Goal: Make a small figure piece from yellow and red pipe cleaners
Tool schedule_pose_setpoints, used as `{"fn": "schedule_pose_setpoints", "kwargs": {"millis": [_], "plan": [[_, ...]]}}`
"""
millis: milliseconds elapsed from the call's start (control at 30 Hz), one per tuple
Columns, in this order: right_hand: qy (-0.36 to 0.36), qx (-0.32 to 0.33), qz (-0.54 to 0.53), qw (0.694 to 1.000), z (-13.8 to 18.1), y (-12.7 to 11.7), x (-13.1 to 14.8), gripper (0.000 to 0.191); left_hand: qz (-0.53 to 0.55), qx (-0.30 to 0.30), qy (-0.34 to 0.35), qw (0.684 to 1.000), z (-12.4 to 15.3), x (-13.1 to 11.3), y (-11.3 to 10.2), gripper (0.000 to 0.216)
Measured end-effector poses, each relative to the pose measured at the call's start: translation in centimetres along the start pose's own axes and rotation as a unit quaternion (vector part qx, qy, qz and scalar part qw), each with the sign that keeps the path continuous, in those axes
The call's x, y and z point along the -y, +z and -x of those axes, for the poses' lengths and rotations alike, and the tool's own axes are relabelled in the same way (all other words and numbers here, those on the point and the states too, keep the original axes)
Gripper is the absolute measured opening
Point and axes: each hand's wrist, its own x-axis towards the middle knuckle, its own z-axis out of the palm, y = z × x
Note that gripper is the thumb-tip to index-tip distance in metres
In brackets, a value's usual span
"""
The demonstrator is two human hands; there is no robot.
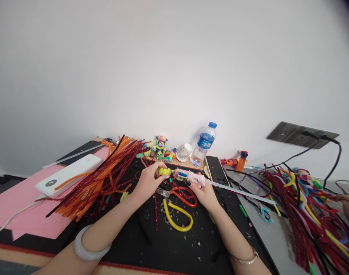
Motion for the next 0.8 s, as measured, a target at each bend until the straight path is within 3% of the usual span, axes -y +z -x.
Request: {"fn": "schedule_pose_setpoints", "kwargs": {"millis": [200,500,633,800], "plan": [[0.003,-0.007,0.006,1.0,-0.06,-0.01,0.09,0.024,-0.014,-0.002,0.009,1.0,0.02,-0.08,-0.06,0.018],[0.03,-0.022,-0.024,0.999,-0.17,-0.17,0.57,0.032,-0.013,0.018,0.03,0.999,0.09,-0.18,-0.09,0.015],[0.035,-0.039,-0.058,0.997,-0.32,-0.31,0.92,0.037,0.006,0.008,0.011,1.0,-0.13,0.09,0.03,0.017],[0.032,-0.003,-0.069,0.997,-0.27,-0.22,0.72,0.035,0.022,-0.011,-0.014,1.0,-0.29,0.47,0.05,0.02]]}}
